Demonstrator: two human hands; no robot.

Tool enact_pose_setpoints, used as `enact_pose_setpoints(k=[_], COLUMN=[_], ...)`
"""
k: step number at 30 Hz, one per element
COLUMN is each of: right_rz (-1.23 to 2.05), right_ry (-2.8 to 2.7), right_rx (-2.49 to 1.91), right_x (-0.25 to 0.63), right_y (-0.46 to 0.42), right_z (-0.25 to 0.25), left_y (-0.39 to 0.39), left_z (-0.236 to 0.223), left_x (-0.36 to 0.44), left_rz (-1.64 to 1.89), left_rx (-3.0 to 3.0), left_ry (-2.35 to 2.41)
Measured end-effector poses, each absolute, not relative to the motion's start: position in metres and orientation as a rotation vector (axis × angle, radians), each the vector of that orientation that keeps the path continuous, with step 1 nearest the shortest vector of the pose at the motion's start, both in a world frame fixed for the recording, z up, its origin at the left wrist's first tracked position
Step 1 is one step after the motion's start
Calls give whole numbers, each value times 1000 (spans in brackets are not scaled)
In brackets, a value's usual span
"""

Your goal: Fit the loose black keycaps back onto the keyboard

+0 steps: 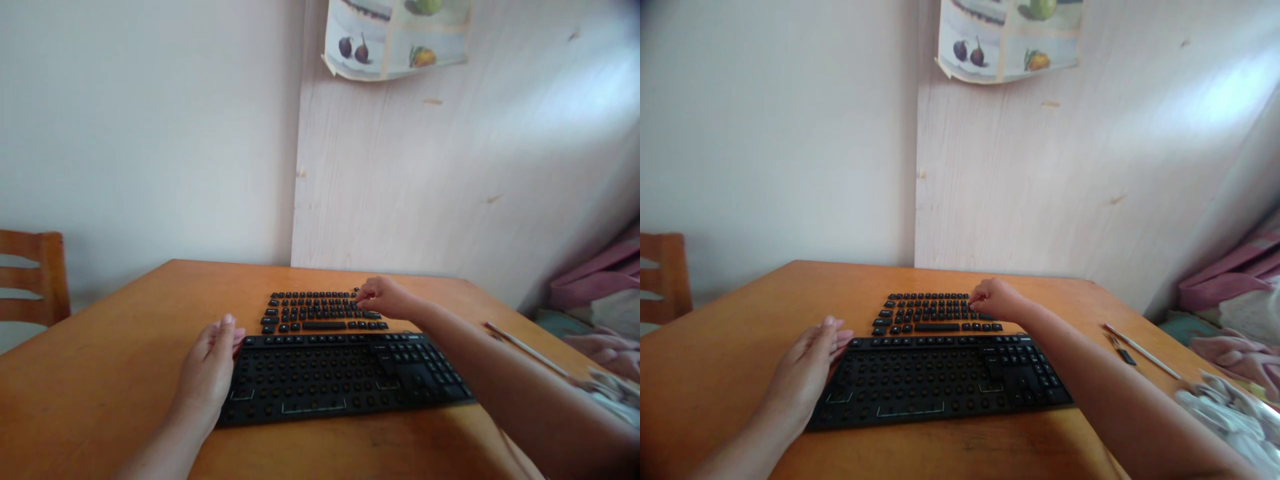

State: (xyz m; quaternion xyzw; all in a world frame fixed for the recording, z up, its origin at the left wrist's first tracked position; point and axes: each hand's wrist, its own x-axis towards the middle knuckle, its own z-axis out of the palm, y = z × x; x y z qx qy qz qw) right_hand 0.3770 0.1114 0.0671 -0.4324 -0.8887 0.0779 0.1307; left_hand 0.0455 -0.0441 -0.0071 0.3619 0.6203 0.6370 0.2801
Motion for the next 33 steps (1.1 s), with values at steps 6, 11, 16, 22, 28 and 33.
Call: enact_pose_setpoints(k=[6,11,16,22,28,33], right_rz=[377,419,450,445,428,400], right_ry=[-2610,-2591,-2544,-2579,-2577,-2586], right_rx=[-1148,-1155,-1181,-1183,-1215,-1228], right_x=[398,401,399,395,395,394], right_y=[71,59,54,51,51,49], right_z=[59,53,51,52,52,52], left_y=[-42,-40,-41,-41,-39,-38], left_z=[-10,-10,-7,-9,-14,-15], left_x=[43,45,47,46,44,43], left_rz=[1705,1728,1732,1734,1737,1743], left_rx=[999,995,989,1013,1030,1042], left_ry=[1666,1651,1654,1653,1658,1666])
